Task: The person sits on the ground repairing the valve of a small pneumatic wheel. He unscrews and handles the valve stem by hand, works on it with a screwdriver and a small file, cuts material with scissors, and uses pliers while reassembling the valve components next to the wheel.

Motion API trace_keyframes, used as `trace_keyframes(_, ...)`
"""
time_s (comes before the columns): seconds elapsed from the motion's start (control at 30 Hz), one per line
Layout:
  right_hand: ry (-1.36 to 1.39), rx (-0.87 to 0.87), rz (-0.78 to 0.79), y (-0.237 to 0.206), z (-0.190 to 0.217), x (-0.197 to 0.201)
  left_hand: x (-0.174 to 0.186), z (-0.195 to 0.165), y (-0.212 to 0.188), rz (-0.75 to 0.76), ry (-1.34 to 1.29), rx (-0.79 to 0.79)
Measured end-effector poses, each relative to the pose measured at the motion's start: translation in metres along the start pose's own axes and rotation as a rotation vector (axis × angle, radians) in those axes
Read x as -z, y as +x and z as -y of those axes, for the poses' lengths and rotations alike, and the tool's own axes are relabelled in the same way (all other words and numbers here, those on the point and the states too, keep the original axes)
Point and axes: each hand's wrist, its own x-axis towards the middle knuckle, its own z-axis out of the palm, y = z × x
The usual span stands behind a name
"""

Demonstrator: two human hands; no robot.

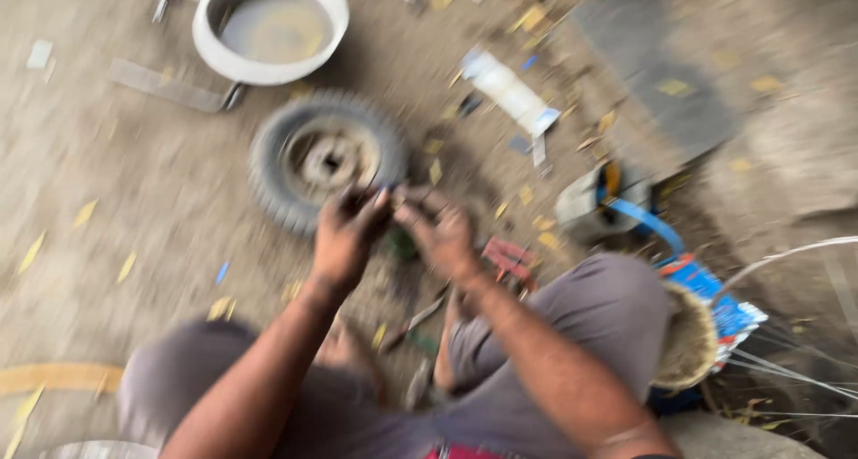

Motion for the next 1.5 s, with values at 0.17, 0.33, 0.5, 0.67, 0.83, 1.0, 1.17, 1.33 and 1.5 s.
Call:
trace_keyframes(0.17, 0.061, 0.059, 0.056, -0.015, 0.003, 0.01, 0.006, 0.011, -0.006, 0.121, -0.346, 0.041)
trace_keyframes(0.33, 0.088, 0.034, 0.068, -0.01, 0.019, 0.013, 0.0, 0.005, -0.003, 0.155, -0.36, 0.037)
trace_keyframes(0.5, 0.049, 0.015, 0.049, -0.008, 0.023, 0.01, 0.0, 0.007, -0.001, 0.13, -0.272, 0.01)
trace_keyframes(0.67, 0.041, 0.025, 0.046, -0.009, 0.018, 0.009, 0.002, 0.01, 0.0, 0.123, -0.327, -0.043)
trace_keyframes(0.83, 0.002, 0.041, 0.043, -0.007, 0.019, 0.008, 0.003, 0.01, -0.001, 0.092, -0.29, -0.016)
trace_keyframes(1.0, -0.081, 0.082, 0.038, -0.007, 0.017, 0.006, 0.004, 0.015, -0.001, 0.082, -0.301, -0.03)
trace_keyframes(1.17, -0.042, 0.063, 0.048, -0.007, 0.014, 0.006, 0.008, 0.018, 0.0, 0.08, -0.333, 0.008)
trace_keyframes(1.33, -0.036, 0.086, 0.084, -0.007, 0.013, 0.006, 0.01, 0.018, 0.001, 0.085, -0.29, -0.014)
trace_keyframes(1.5, -0.056, 0.077, 0.044, -0.007, 0.011, 0.004, 0.008, 0.02, -0.001, 0.098, -0.276, -0.037)
